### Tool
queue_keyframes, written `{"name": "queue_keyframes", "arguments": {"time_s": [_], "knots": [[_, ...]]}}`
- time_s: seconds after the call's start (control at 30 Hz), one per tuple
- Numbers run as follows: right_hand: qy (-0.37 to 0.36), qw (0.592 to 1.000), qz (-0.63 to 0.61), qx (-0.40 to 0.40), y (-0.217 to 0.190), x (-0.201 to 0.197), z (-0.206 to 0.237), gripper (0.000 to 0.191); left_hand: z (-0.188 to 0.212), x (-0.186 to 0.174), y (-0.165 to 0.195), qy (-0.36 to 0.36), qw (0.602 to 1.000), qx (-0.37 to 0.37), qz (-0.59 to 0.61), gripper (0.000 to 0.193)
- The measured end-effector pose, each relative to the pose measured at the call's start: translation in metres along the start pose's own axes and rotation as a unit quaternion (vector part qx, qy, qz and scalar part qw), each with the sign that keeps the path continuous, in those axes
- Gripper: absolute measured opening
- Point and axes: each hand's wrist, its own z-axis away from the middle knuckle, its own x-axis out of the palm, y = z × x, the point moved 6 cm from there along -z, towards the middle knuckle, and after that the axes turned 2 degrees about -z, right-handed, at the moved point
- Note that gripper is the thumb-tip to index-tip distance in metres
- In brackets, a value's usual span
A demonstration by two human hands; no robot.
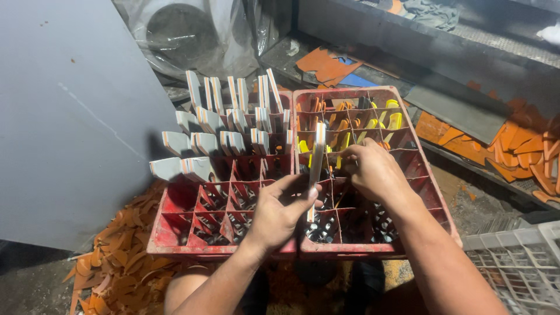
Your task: The person sits on the floor and repeatedly picks up gray and orange plastic components from a red crate. They align and press the pieces together by hand, then place the assembled units back into the crate. The process is repeated for multiple units.
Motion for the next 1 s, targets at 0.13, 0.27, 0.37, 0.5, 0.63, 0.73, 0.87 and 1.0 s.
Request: {"name": "queue_keyframes", "arguments": {"time_s": [0.13, 0.27, 0.37, 0.5, 0.63, 0.73, 0.87, 1.0], "knots": [[-0.042, 0.998, -0.038, -0.037, 0.007, 0.005, -0.002, 0.023, 0.003, -0.001, -0.004, -0.002, 1.000, -0.026, 0.015, 0.031], [-0.056, 0.995, -0.069, -0.035, 0.014, -0.001, -0.010, 0.026, 0.003, -0.007, -0.012, 0.015, 0.999, -0.048, -0.004, 0.024], [-0.024, 0.987, -0.157, 0.024, 0.023, -0.015, -0.010, 0.017, 0.000, -0.011, -0.014, 0.001, 0.998, -0.056, 0.033, 0.028], [0.075, 0.939, -0.333, 0.035, 0.027, -0.039, -0.002, 0.012, -0.002, -0.015, -0.014, 0.029, 0.998, -0.055, 0.025, 0.021], [0.017, 0.975, -0.213, 0.067, 0.024, -0.029, -0.004, 0.018, 0.002, -0.006, -0.019, 0.014, 0.991, -0.102, -0.085, 0.031], [-0.045, 0.997, -0.054, 0.026, 0.013, -0.014, -0.009, 0.022, 0.003, -0.006, -0.020, 0.033, 0.994, -0.090, -0.044, 0.043], [-0.010, 0.997, 0.072, 0.020, 0.004, -0.019, -0.008, 0.031, -0.003, -0.008, -0.024, 0.036, 0.995, -0.088, 0.013, 0.048], [-0.084, 0.979, 0.077, 0.167, 0.002, -0.011, 0.000, 0.032, -0.005, -0.004, -0.030, 0.042, 0.994, -0.099, 0.003, 0.048]]}}
